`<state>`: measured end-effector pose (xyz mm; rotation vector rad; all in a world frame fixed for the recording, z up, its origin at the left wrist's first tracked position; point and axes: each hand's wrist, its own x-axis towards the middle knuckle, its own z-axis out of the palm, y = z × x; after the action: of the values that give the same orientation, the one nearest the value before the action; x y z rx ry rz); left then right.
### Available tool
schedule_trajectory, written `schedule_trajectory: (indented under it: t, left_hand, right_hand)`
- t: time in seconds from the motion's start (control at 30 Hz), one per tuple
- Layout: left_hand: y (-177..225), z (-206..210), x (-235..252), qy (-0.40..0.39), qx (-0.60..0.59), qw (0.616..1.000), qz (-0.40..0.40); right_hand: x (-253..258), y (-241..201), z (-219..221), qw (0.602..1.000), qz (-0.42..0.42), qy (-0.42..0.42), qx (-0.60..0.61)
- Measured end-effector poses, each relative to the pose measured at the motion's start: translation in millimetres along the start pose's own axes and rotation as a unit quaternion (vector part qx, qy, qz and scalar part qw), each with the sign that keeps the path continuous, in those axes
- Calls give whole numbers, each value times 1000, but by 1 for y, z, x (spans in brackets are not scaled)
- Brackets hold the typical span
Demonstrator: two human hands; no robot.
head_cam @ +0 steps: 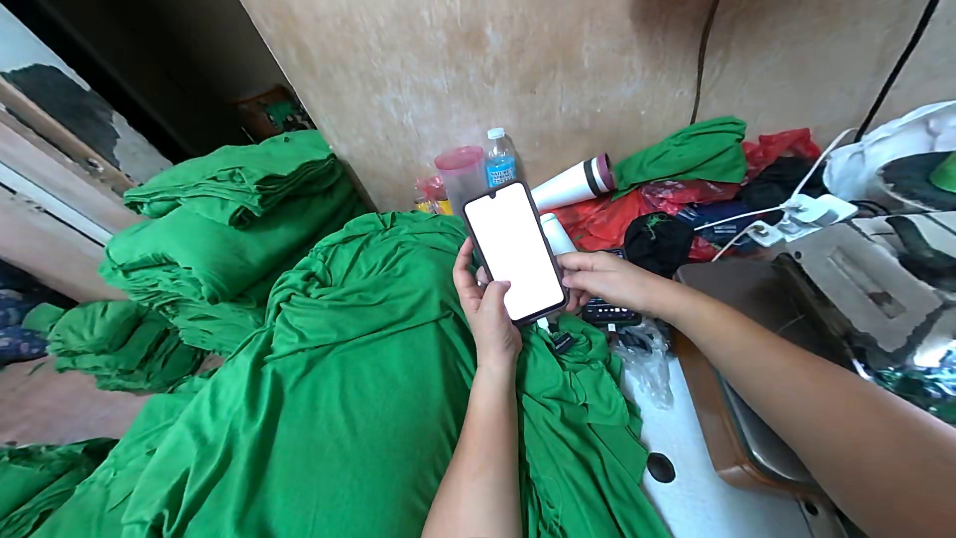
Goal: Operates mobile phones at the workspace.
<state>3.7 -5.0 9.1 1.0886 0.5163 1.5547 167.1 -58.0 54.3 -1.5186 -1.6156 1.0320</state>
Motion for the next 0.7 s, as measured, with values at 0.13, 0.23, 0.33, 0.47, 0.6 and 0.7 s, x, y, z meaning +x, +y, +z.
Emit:
schedule_trajectory:
  t: [0.13,0.23,0.33,0.47,0.6,0.7]
  left_hand:
    - [0,-1,1,-2,4,1000,-5]
    - [0,-1,2,1,4,1000,-8]
    - [-1,-1,3,0,-4,1000,-10]
    - [-2,-3,4,4,-19,1000,-9]
    - [-2,-2,5,2,-26,1000,-9]
    - [-2,-2,5,5,-31,999,-11]
  right_hand:
    - [-1,-3,-1,1000,7,-4,-6]
    - [-4,-6,-2,999,10,-1,-42]
    - [-10,-10,-7,987,-22,44,-150]
    - [-29,-23,-26,947,-171,198,-184]
    - [-79,-69,-28,883,-346,266,-175]
    - [-137,-91,-8,850,-401,308,-147]
